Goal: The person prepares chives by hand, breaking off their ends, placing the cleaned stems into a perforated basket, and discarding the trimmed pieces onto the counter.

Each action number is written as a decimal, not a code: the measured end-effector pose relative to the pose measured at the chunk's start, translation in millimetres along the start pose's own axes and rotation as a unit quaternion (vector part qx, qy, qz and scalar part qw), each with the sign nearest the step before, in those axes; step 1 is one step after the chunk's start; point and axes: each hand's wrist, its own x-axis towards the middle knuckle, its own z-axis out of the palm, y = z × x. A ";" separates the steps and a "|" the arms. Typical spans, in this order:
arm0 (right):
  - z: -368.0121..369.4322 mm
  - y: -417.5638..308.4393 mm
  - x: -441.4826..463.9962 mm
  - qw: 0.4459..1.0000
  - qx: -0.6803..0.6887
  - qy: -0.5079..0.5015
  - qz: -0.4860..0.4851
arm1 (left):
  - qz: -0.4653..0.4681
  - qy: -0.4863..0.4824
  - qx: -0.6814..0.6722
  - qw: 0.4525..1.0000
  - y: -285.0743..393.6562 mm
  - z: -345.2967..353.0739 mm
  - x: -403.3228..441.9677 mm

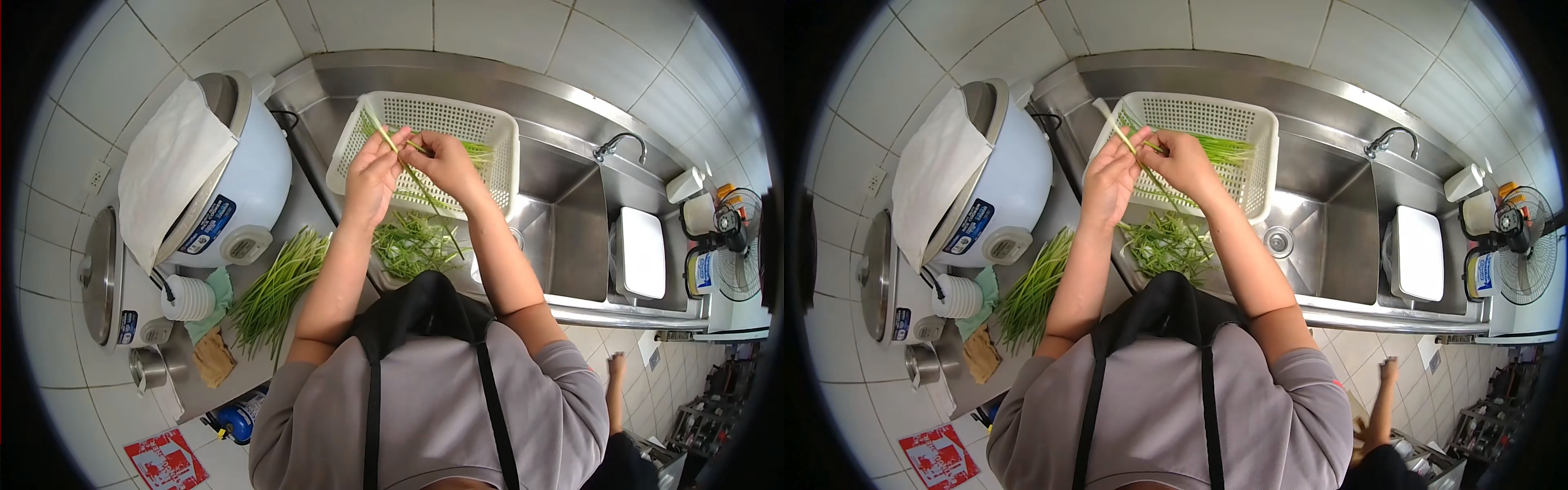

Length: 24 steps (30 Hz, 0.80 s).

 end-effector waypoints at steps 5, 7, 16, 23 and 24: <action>10.9 20.2 2.1 0.988 0.149 0.013 -0.026 | 0.011 0.001 0.035 0.999 -1.8 -3.9 2.0; 11.7 18.8 1.1 0.977 0.213 0.008 0.001 | 0.017 0.014 0.016 1.000 -0.8 -4.7 2.0; 23.3 16.2 -16.7 0.976 0.186 -0.072 0.093 | 0.059 0.130 -0.028 0.989 -17.0 -8.0 1.0; 17.1 24.8 -20.4 0.971 0.170 -0.165 0.029 | 0.042 0.033 -0.194 0.980 -6.1 -48.1 11.7; 17.7 24.3 -20.1 0.972 0.174 -0.157 0.020 | 0.041 0.064 -0.181 0.981 -3.9 -43.4 11.3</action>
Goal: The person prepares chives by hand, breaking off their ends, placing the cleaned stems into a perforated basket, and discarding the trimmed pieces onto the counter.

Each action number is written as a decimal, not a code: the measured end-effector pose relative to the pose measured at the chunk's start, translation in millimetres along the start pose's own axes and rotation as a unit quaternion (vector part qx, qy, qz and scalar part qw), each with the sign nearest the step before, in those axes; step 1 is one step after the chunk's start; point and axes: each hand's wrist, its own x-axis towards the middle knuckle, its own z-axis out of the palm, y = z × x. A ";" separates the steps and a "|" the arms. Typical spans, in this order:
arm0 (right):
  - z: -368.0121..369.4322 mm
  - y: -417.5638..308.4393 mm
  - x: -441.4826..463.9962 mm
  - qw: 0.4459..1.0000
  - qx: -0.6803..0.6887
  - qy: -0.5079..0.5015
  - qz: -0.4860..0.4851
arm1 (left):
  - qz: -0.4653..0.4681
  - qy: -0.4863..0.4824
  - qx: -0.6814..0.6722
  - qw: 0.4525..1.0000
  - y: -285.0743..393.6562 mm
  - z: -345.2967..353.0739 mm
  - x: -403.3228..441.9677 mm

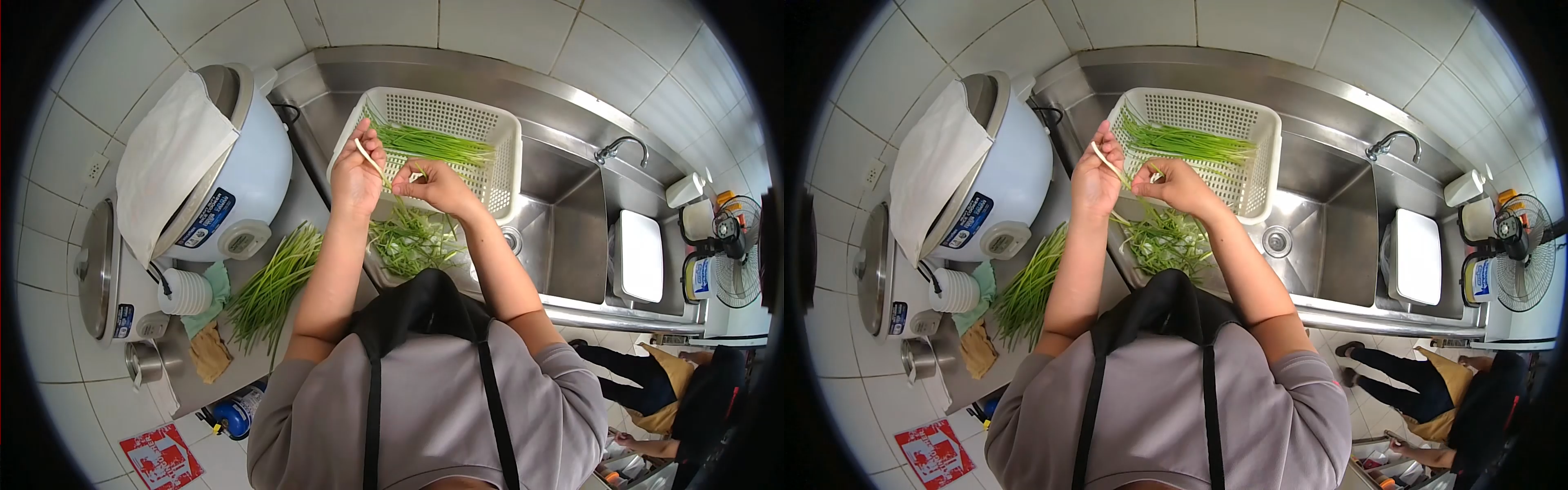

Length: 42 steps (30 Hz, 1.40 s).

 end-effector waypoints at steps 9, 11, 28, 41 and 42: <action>-4.5 -17.3 8.3 0.981 0.160 0.106 0.017 | 0.016 -0.019 0.329 0.944 -9.7 13.4 -29.8; -7.5 -20.1 8.6 0.977 0.181 0.107 0.022 | 0.018 -0.033 0.383 0.923 -12.8 13.4 -31.3; -12.4 -21.1 0.9 0.994 0.025 0.105 0.005 | 0.023 -0.014 0.426 0.905 -9.1 14.9 -30.5; -14.9 -36.4 -6.7 0.984 -0.118 0.134 -0.023 | -0.024 -0.065 0.418 0.906 -11.5 14.4 -29.1; -15.8 -34.0 -5.0 0.982 -0.138 0.130 -0.020 | -0.031 -0.063 0.411 0.909 -11.1 17.9 -30.0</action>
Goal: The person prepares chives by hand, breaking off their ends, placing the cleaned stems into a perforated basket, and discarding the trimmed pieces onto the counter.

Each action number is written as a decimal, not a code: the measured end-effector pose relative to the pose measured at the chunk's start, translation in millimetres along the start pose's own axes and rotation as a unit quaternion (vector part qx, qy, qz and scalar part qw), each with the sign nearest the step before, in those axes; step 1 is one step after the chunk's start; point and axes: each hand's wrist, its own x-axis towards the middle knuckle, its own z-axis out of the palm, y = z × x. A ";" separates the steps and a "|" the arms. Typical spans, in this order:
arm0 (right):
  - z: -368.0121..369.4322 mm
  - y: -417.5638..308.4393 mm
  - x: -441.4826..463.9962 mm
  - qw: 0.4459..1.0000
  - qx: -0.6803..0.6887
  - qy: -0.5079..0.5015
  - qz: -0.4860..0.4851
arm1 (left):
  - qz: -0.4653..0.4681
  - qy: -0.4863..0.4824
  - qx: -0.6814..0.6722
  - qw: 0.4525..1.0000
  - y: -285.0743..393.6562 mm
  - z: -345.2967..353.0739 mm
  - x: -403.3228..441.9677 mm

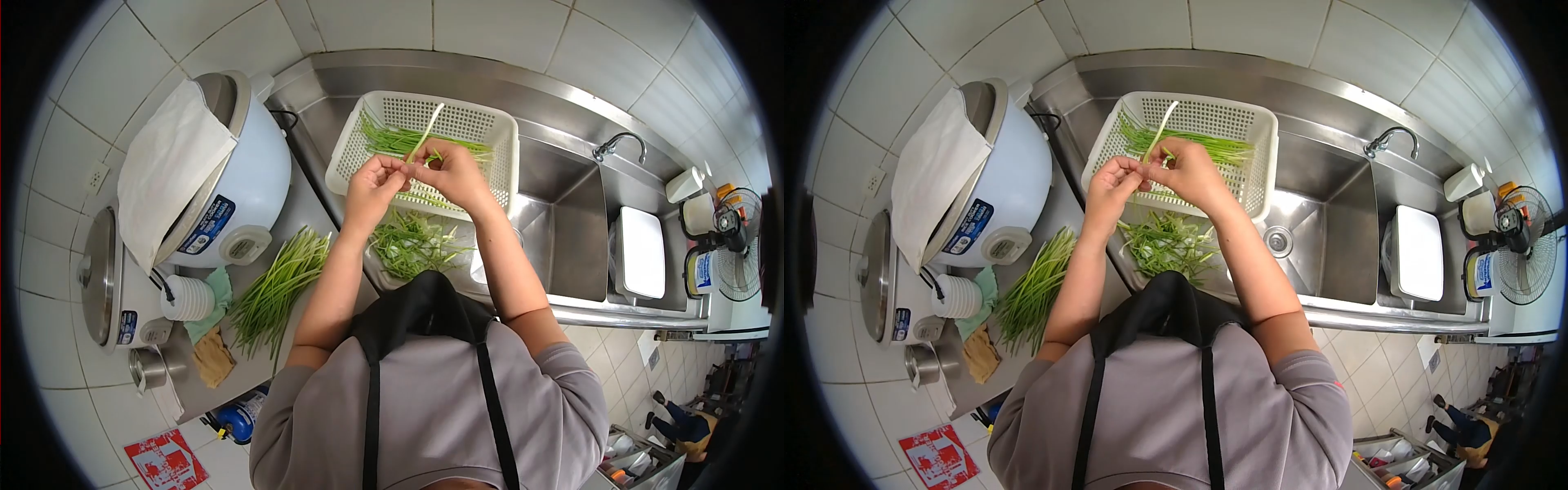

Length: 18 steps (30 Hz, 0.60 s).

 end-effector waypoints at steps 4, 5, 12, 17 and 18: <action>-3.3 2.2 2.4 0.997 -0.054 0.019 -0.042 | -0.014 0.000 -0.023 1.000 2.2 -0.7 -1.3; -5.4 2.9 2.2 0.998 -0.058 0.011 -0.036 | -0.015 0.002 -0.020 1.000 3.6 -1.4 -2.0; -40.4 -1.3 -5.6 0.992 -0.118 -0.022 0.036 | -0.012 0.006 0.024 1.000 16.0 -26.2 -3.6; -73.1 -3.0 -13.7 0.989 -0.139 -0.002 0.051 | -0.040 -0.019 0.062 0.997 27.4 -44.6 -9.7; -77.9 -2.8 -15.2 0.989 -0.136 0.004 0.059 | -0.042 -0.016 0.065 0.997 27.1 -48.3 -10.3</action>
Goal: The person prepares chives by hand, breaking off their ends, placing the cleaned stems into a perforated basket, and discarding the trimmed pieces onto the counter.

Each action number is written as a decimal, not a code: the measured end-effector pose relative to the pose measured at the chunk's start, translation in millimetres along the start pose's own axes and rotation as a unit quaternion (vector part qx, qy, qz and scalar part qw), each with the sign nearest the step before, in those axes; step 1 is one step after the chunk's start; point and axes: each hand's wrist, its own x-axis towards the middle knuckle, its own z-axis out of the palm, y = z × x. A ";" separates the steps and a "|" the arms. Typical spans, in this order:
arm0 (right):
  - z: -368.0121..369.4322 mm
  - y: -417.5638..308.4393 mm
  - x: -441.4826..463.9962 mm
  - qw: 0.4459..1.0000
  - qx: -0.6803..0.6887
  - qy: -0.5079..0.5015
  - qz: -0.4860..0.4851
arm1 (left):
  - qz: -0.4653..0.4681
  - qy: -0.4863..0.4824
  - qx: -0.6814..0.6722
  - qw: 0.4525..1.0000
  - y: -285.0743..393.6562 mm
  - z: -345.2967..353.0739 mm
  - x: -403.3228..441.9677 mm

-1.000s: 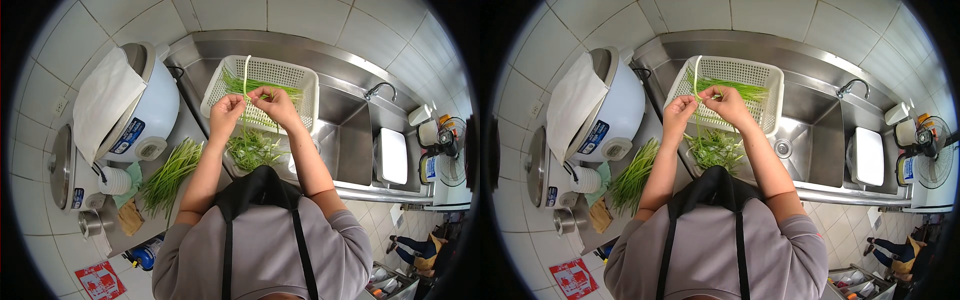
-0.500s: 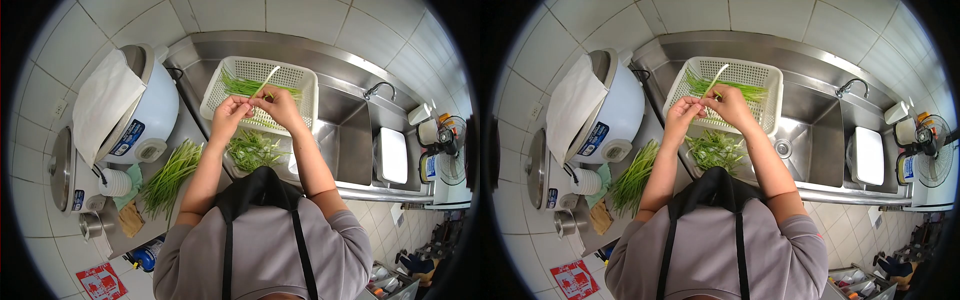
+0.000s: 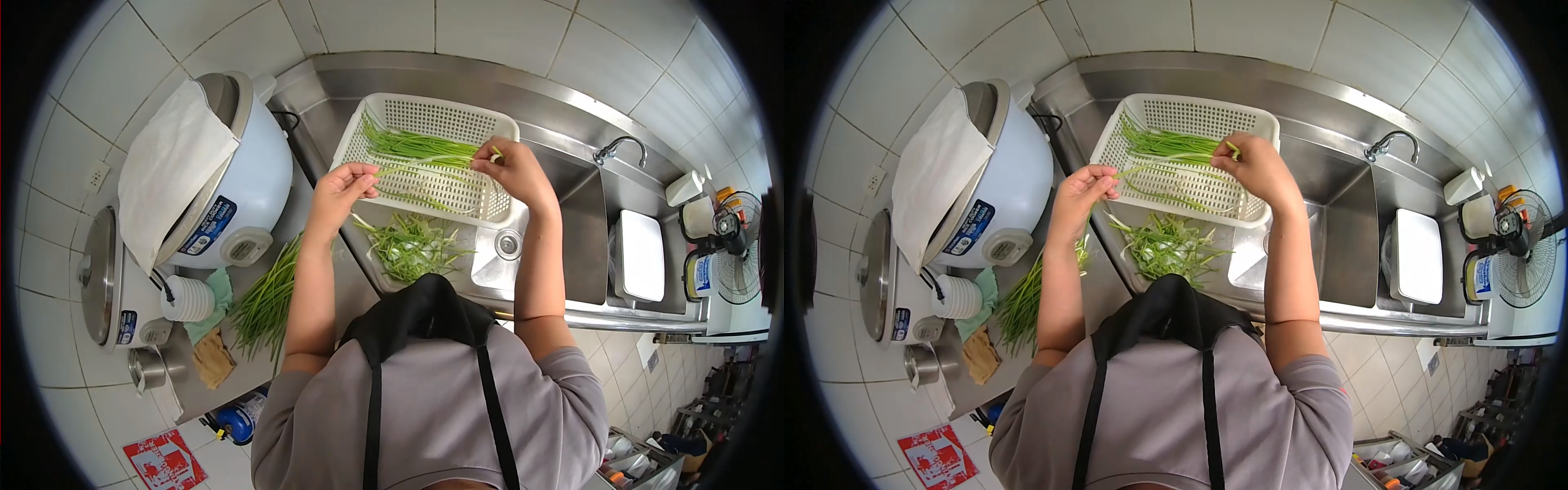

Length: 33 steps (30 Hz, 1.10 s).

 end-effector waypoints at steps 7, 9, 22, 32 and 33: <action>-12.7 3.5 -1.4 0.992 0.080 0.098 -0.004 | 0.007 0.052 -0.019 0.998 -0.1 -7.6 0.0; -9.8 -0.3 0.9 0.985 0.126 0.121 -0.014 | 0.011 0.060 -0.022 0.998 -0.9 -4.7 1.9; 82.1 -26.7 16.6 0.980 0.011 0.052 -0.194 | -0.025 0.025 0.083 0.996 -11.1 26.6 11.7; 99.7 -19.9 12.6 0.984 0.068 0.012 -0.164 | -0.036 0.080 0.161 0.983 3.4 32.4 -10.1; 99.9 -22.6 9.3 0.984 0.103 0.000 -0.143 | -0.033 0.067 0.130 0.989 2.5 28.7 -11.7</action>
